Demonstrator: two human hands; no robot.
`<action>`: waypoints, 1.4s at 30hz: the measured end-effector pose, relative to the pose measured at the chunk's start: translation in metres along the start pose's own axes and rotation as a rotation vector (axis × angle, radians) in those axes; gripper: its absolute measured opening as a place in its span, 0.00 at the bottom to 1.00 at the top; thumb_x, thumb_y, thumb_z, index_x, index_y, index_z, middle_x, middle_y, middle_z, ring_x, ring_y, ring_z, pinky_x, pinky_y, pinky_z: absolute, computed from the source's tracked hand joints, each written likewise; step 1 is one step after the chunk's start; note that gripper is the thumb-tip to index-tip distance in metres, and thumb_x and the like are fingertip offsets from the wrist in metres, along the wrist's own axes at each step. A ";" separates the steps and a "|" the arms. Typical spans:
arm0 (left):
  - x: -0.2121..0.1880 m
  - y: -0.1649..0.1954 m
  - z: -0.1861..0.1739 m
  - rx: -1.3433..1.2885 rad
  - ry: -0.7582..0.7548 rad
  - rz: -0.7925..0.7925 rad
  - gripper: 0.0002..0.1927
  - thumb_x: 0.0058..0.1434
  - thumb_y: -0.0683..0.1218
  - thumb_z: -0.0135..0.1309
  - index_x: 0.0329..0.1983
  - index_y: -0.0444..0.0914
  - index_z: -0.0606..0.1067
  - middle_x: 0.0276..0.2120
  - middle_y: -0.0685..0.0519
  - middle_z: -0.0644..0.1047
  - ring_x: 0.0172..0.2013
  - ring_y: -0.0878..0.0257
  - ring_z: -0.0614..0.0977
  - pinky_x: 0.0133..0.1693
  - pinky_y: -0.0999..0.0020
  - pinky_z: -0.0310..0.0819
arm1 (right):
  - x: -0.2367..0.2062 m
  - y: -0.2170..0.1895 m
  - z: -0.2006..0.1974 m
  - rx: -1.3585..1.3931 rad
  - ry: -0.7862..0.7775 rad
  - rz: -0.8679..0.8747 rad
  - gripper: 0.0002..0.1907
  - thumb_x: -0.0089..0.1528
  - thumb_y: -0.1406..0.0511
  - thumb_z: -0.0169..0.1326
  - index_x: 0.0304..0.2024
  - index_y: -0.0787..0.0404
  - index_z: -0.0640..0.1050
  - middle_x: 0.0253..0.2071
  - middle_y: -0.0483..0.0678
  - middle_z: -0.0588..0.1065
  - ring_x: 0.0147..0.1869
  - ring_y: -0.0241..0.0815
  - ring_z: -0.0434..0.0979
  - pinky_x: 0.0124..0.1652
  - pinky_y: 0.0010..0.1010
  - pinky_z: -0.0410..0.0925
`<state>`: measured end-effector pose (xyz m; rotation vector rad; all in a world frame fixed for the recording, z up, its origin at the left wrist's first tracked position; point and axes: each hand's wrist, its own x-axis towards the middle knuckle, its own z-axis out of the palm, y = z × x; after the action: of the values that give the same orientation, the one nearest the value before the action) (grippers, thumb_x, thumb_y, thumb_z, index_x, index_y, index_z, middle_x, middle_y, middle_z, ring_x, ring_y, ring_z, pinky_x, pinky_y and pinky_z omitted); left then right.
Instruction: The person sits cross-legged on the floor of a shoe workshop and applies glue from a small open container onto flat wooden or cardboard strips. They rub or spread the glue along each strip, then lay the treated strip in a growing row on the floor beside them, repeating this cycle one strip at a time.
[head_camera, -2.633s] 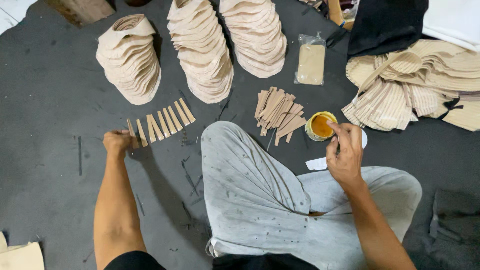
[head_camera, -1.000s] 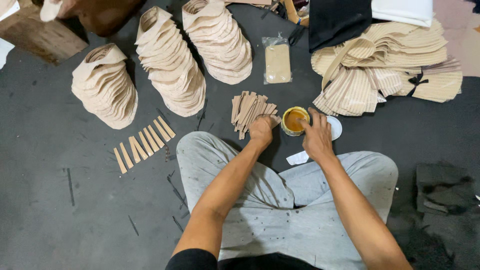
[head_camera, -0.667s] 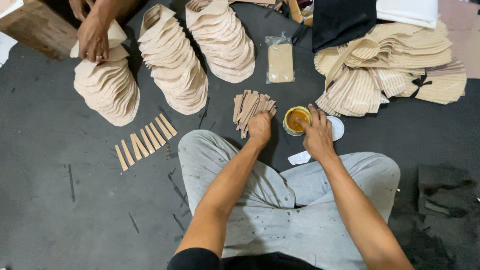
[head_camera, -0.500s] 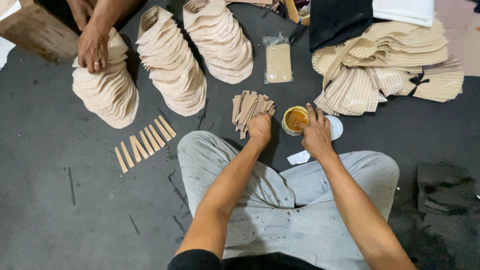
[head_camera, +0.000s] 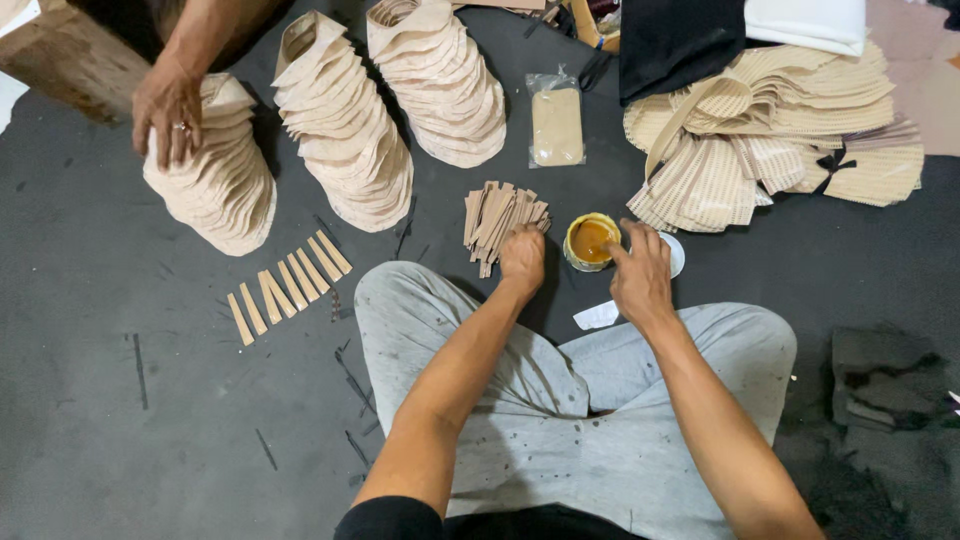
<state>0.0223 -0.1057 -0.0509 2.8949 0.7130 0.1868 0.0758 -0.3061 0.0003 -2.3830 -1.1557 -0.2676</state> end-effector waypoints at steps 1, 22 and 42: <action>0.000 0.000 -0.001 -0.010 -0.015 0.002 0.13 0.55 0.38 0.57 0.45 0.33 0.75 0.41 0.43 0.77 0.44 0.49 0.81 0.45 0.60 0.80 | 0.000 0.001 0.000 -0.024 -0.031 0.010 0.23 0.49 0.77 0.55 0.46 0.60 0.79 0.63 0.56 0.69 0.70 0.59 0.65 0.64 0.50 0.59; 0.000 -0.004 -0.003 -0.330 -0.003 -0.131 0.09 0.67 0.40 0.44 0.44 0.35 0.75 0.44 0.37 0.78 0.45 0.39 0.80 0.49 0.47 0.74 | -0.005 -0.007 -0.004 0.088 -0.017 0.044 0.27 0.49 0.79 0.54 0.52 0.62 0.79 0.60 0.59 0.69 0.65 0.60 0.67 0.61 0.50 0.61; 0.002 -0.007 -0.046 -1.602 -0.110 -0.305 0.10 0.62 0.33 0.60 0.47 0.25 0.79 0.31 0.49 0.82 0.29 0.65 0.81 0.31 0.74 0.79 | -0.006 -0.006 -0.010 -0.007 -0.039 0.018 0.22 0.48 0.77 0.56 0.46 0.64 0.79 0.55 0.56 0.72 0.62 0.56 0.69 0.59 0.48 0.60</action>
<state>0.0133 -0.0930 -0.0073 1.2533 0.5349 0.3371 0.0678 -0.3121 0.0088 -2.4133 -1.1522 -0.2198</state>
